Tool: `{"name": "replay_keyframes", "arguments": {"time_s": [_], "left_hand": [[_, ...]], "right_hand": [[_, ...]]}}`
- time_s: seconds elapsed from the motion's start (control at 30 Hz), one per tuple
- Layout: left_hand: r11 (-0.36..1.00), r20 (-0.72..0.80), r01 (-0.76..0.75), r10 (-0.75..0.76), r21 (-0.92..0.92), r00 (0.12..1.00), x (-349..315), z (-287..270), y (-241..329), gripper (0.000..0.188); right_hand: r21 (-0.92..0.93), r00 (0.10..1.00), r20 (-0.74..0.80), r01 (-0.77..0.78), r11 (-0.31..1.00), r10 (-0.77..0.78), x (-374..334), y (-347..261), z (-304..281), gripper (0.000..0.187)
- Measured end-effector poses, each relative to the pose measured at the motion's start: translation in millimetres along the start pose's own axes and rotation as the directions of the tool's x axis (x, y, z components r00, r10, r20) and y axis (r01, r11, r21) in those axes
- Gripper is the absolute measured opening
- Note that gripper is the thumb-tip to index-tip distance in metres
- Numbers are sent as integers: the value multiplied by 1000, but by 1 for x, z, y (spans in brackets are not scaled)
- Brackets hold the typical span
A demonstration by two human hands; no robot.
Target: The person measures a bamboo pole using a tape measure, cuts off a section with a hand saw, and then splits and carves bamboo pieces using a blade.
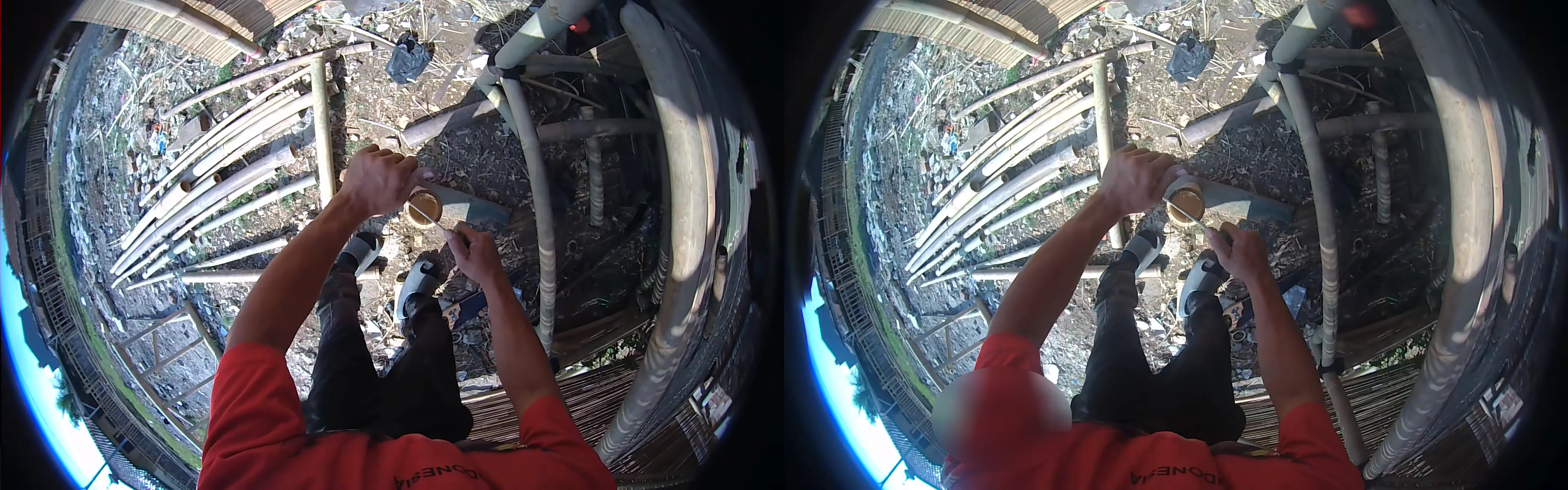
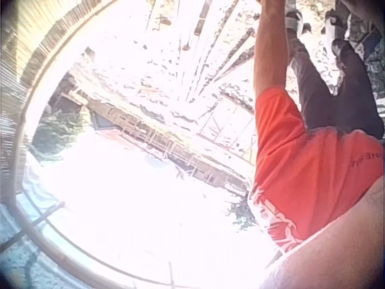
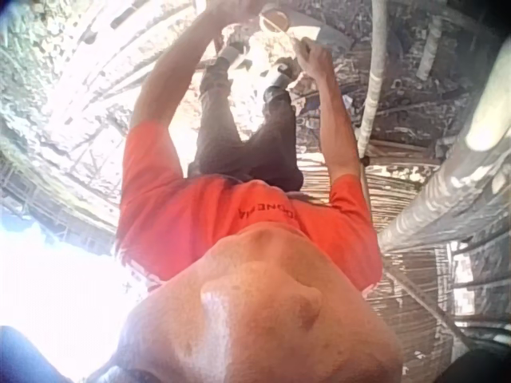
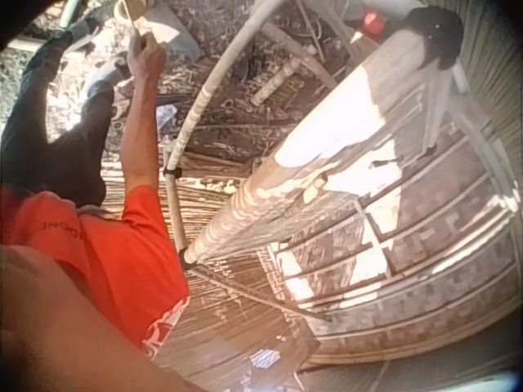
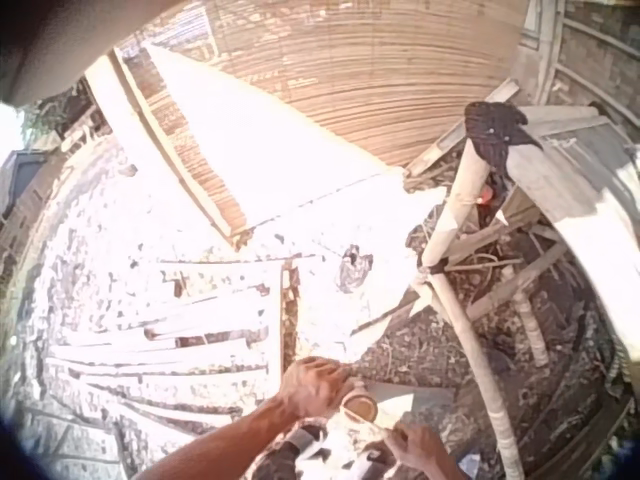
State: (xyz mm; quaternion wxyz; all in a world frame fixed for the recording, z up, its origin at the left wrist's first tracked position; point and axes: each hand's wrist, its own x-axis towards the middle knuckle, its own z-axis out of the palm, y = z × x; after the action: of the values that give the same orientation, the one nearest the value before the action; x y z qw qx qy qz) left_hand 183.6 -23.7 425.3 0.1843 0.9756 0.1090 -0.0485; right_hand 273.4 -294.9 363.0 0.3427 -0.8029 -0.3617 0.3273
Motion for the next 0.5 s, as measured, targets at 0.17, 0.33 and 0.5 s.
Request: {"name": "replay_keyframes", "arguments": {"time_s": [0.17,0.33,0.5], "left_hand": [[978,12,-35,33,207,999,-8,9,-4,47],[931,-385,-247,339,270,858,-3,21,-30,45],[934,-506,-230,344,274,791,42,27,-54,42]], "right_hand": [[-18,1000,17,25,1000,-25,1,7,-14,45],[-80,1000,-20,7,997,-8,14,-5,-20,40],[-186,907,-356,168,968,-226,70,-16,-33,30]]}}
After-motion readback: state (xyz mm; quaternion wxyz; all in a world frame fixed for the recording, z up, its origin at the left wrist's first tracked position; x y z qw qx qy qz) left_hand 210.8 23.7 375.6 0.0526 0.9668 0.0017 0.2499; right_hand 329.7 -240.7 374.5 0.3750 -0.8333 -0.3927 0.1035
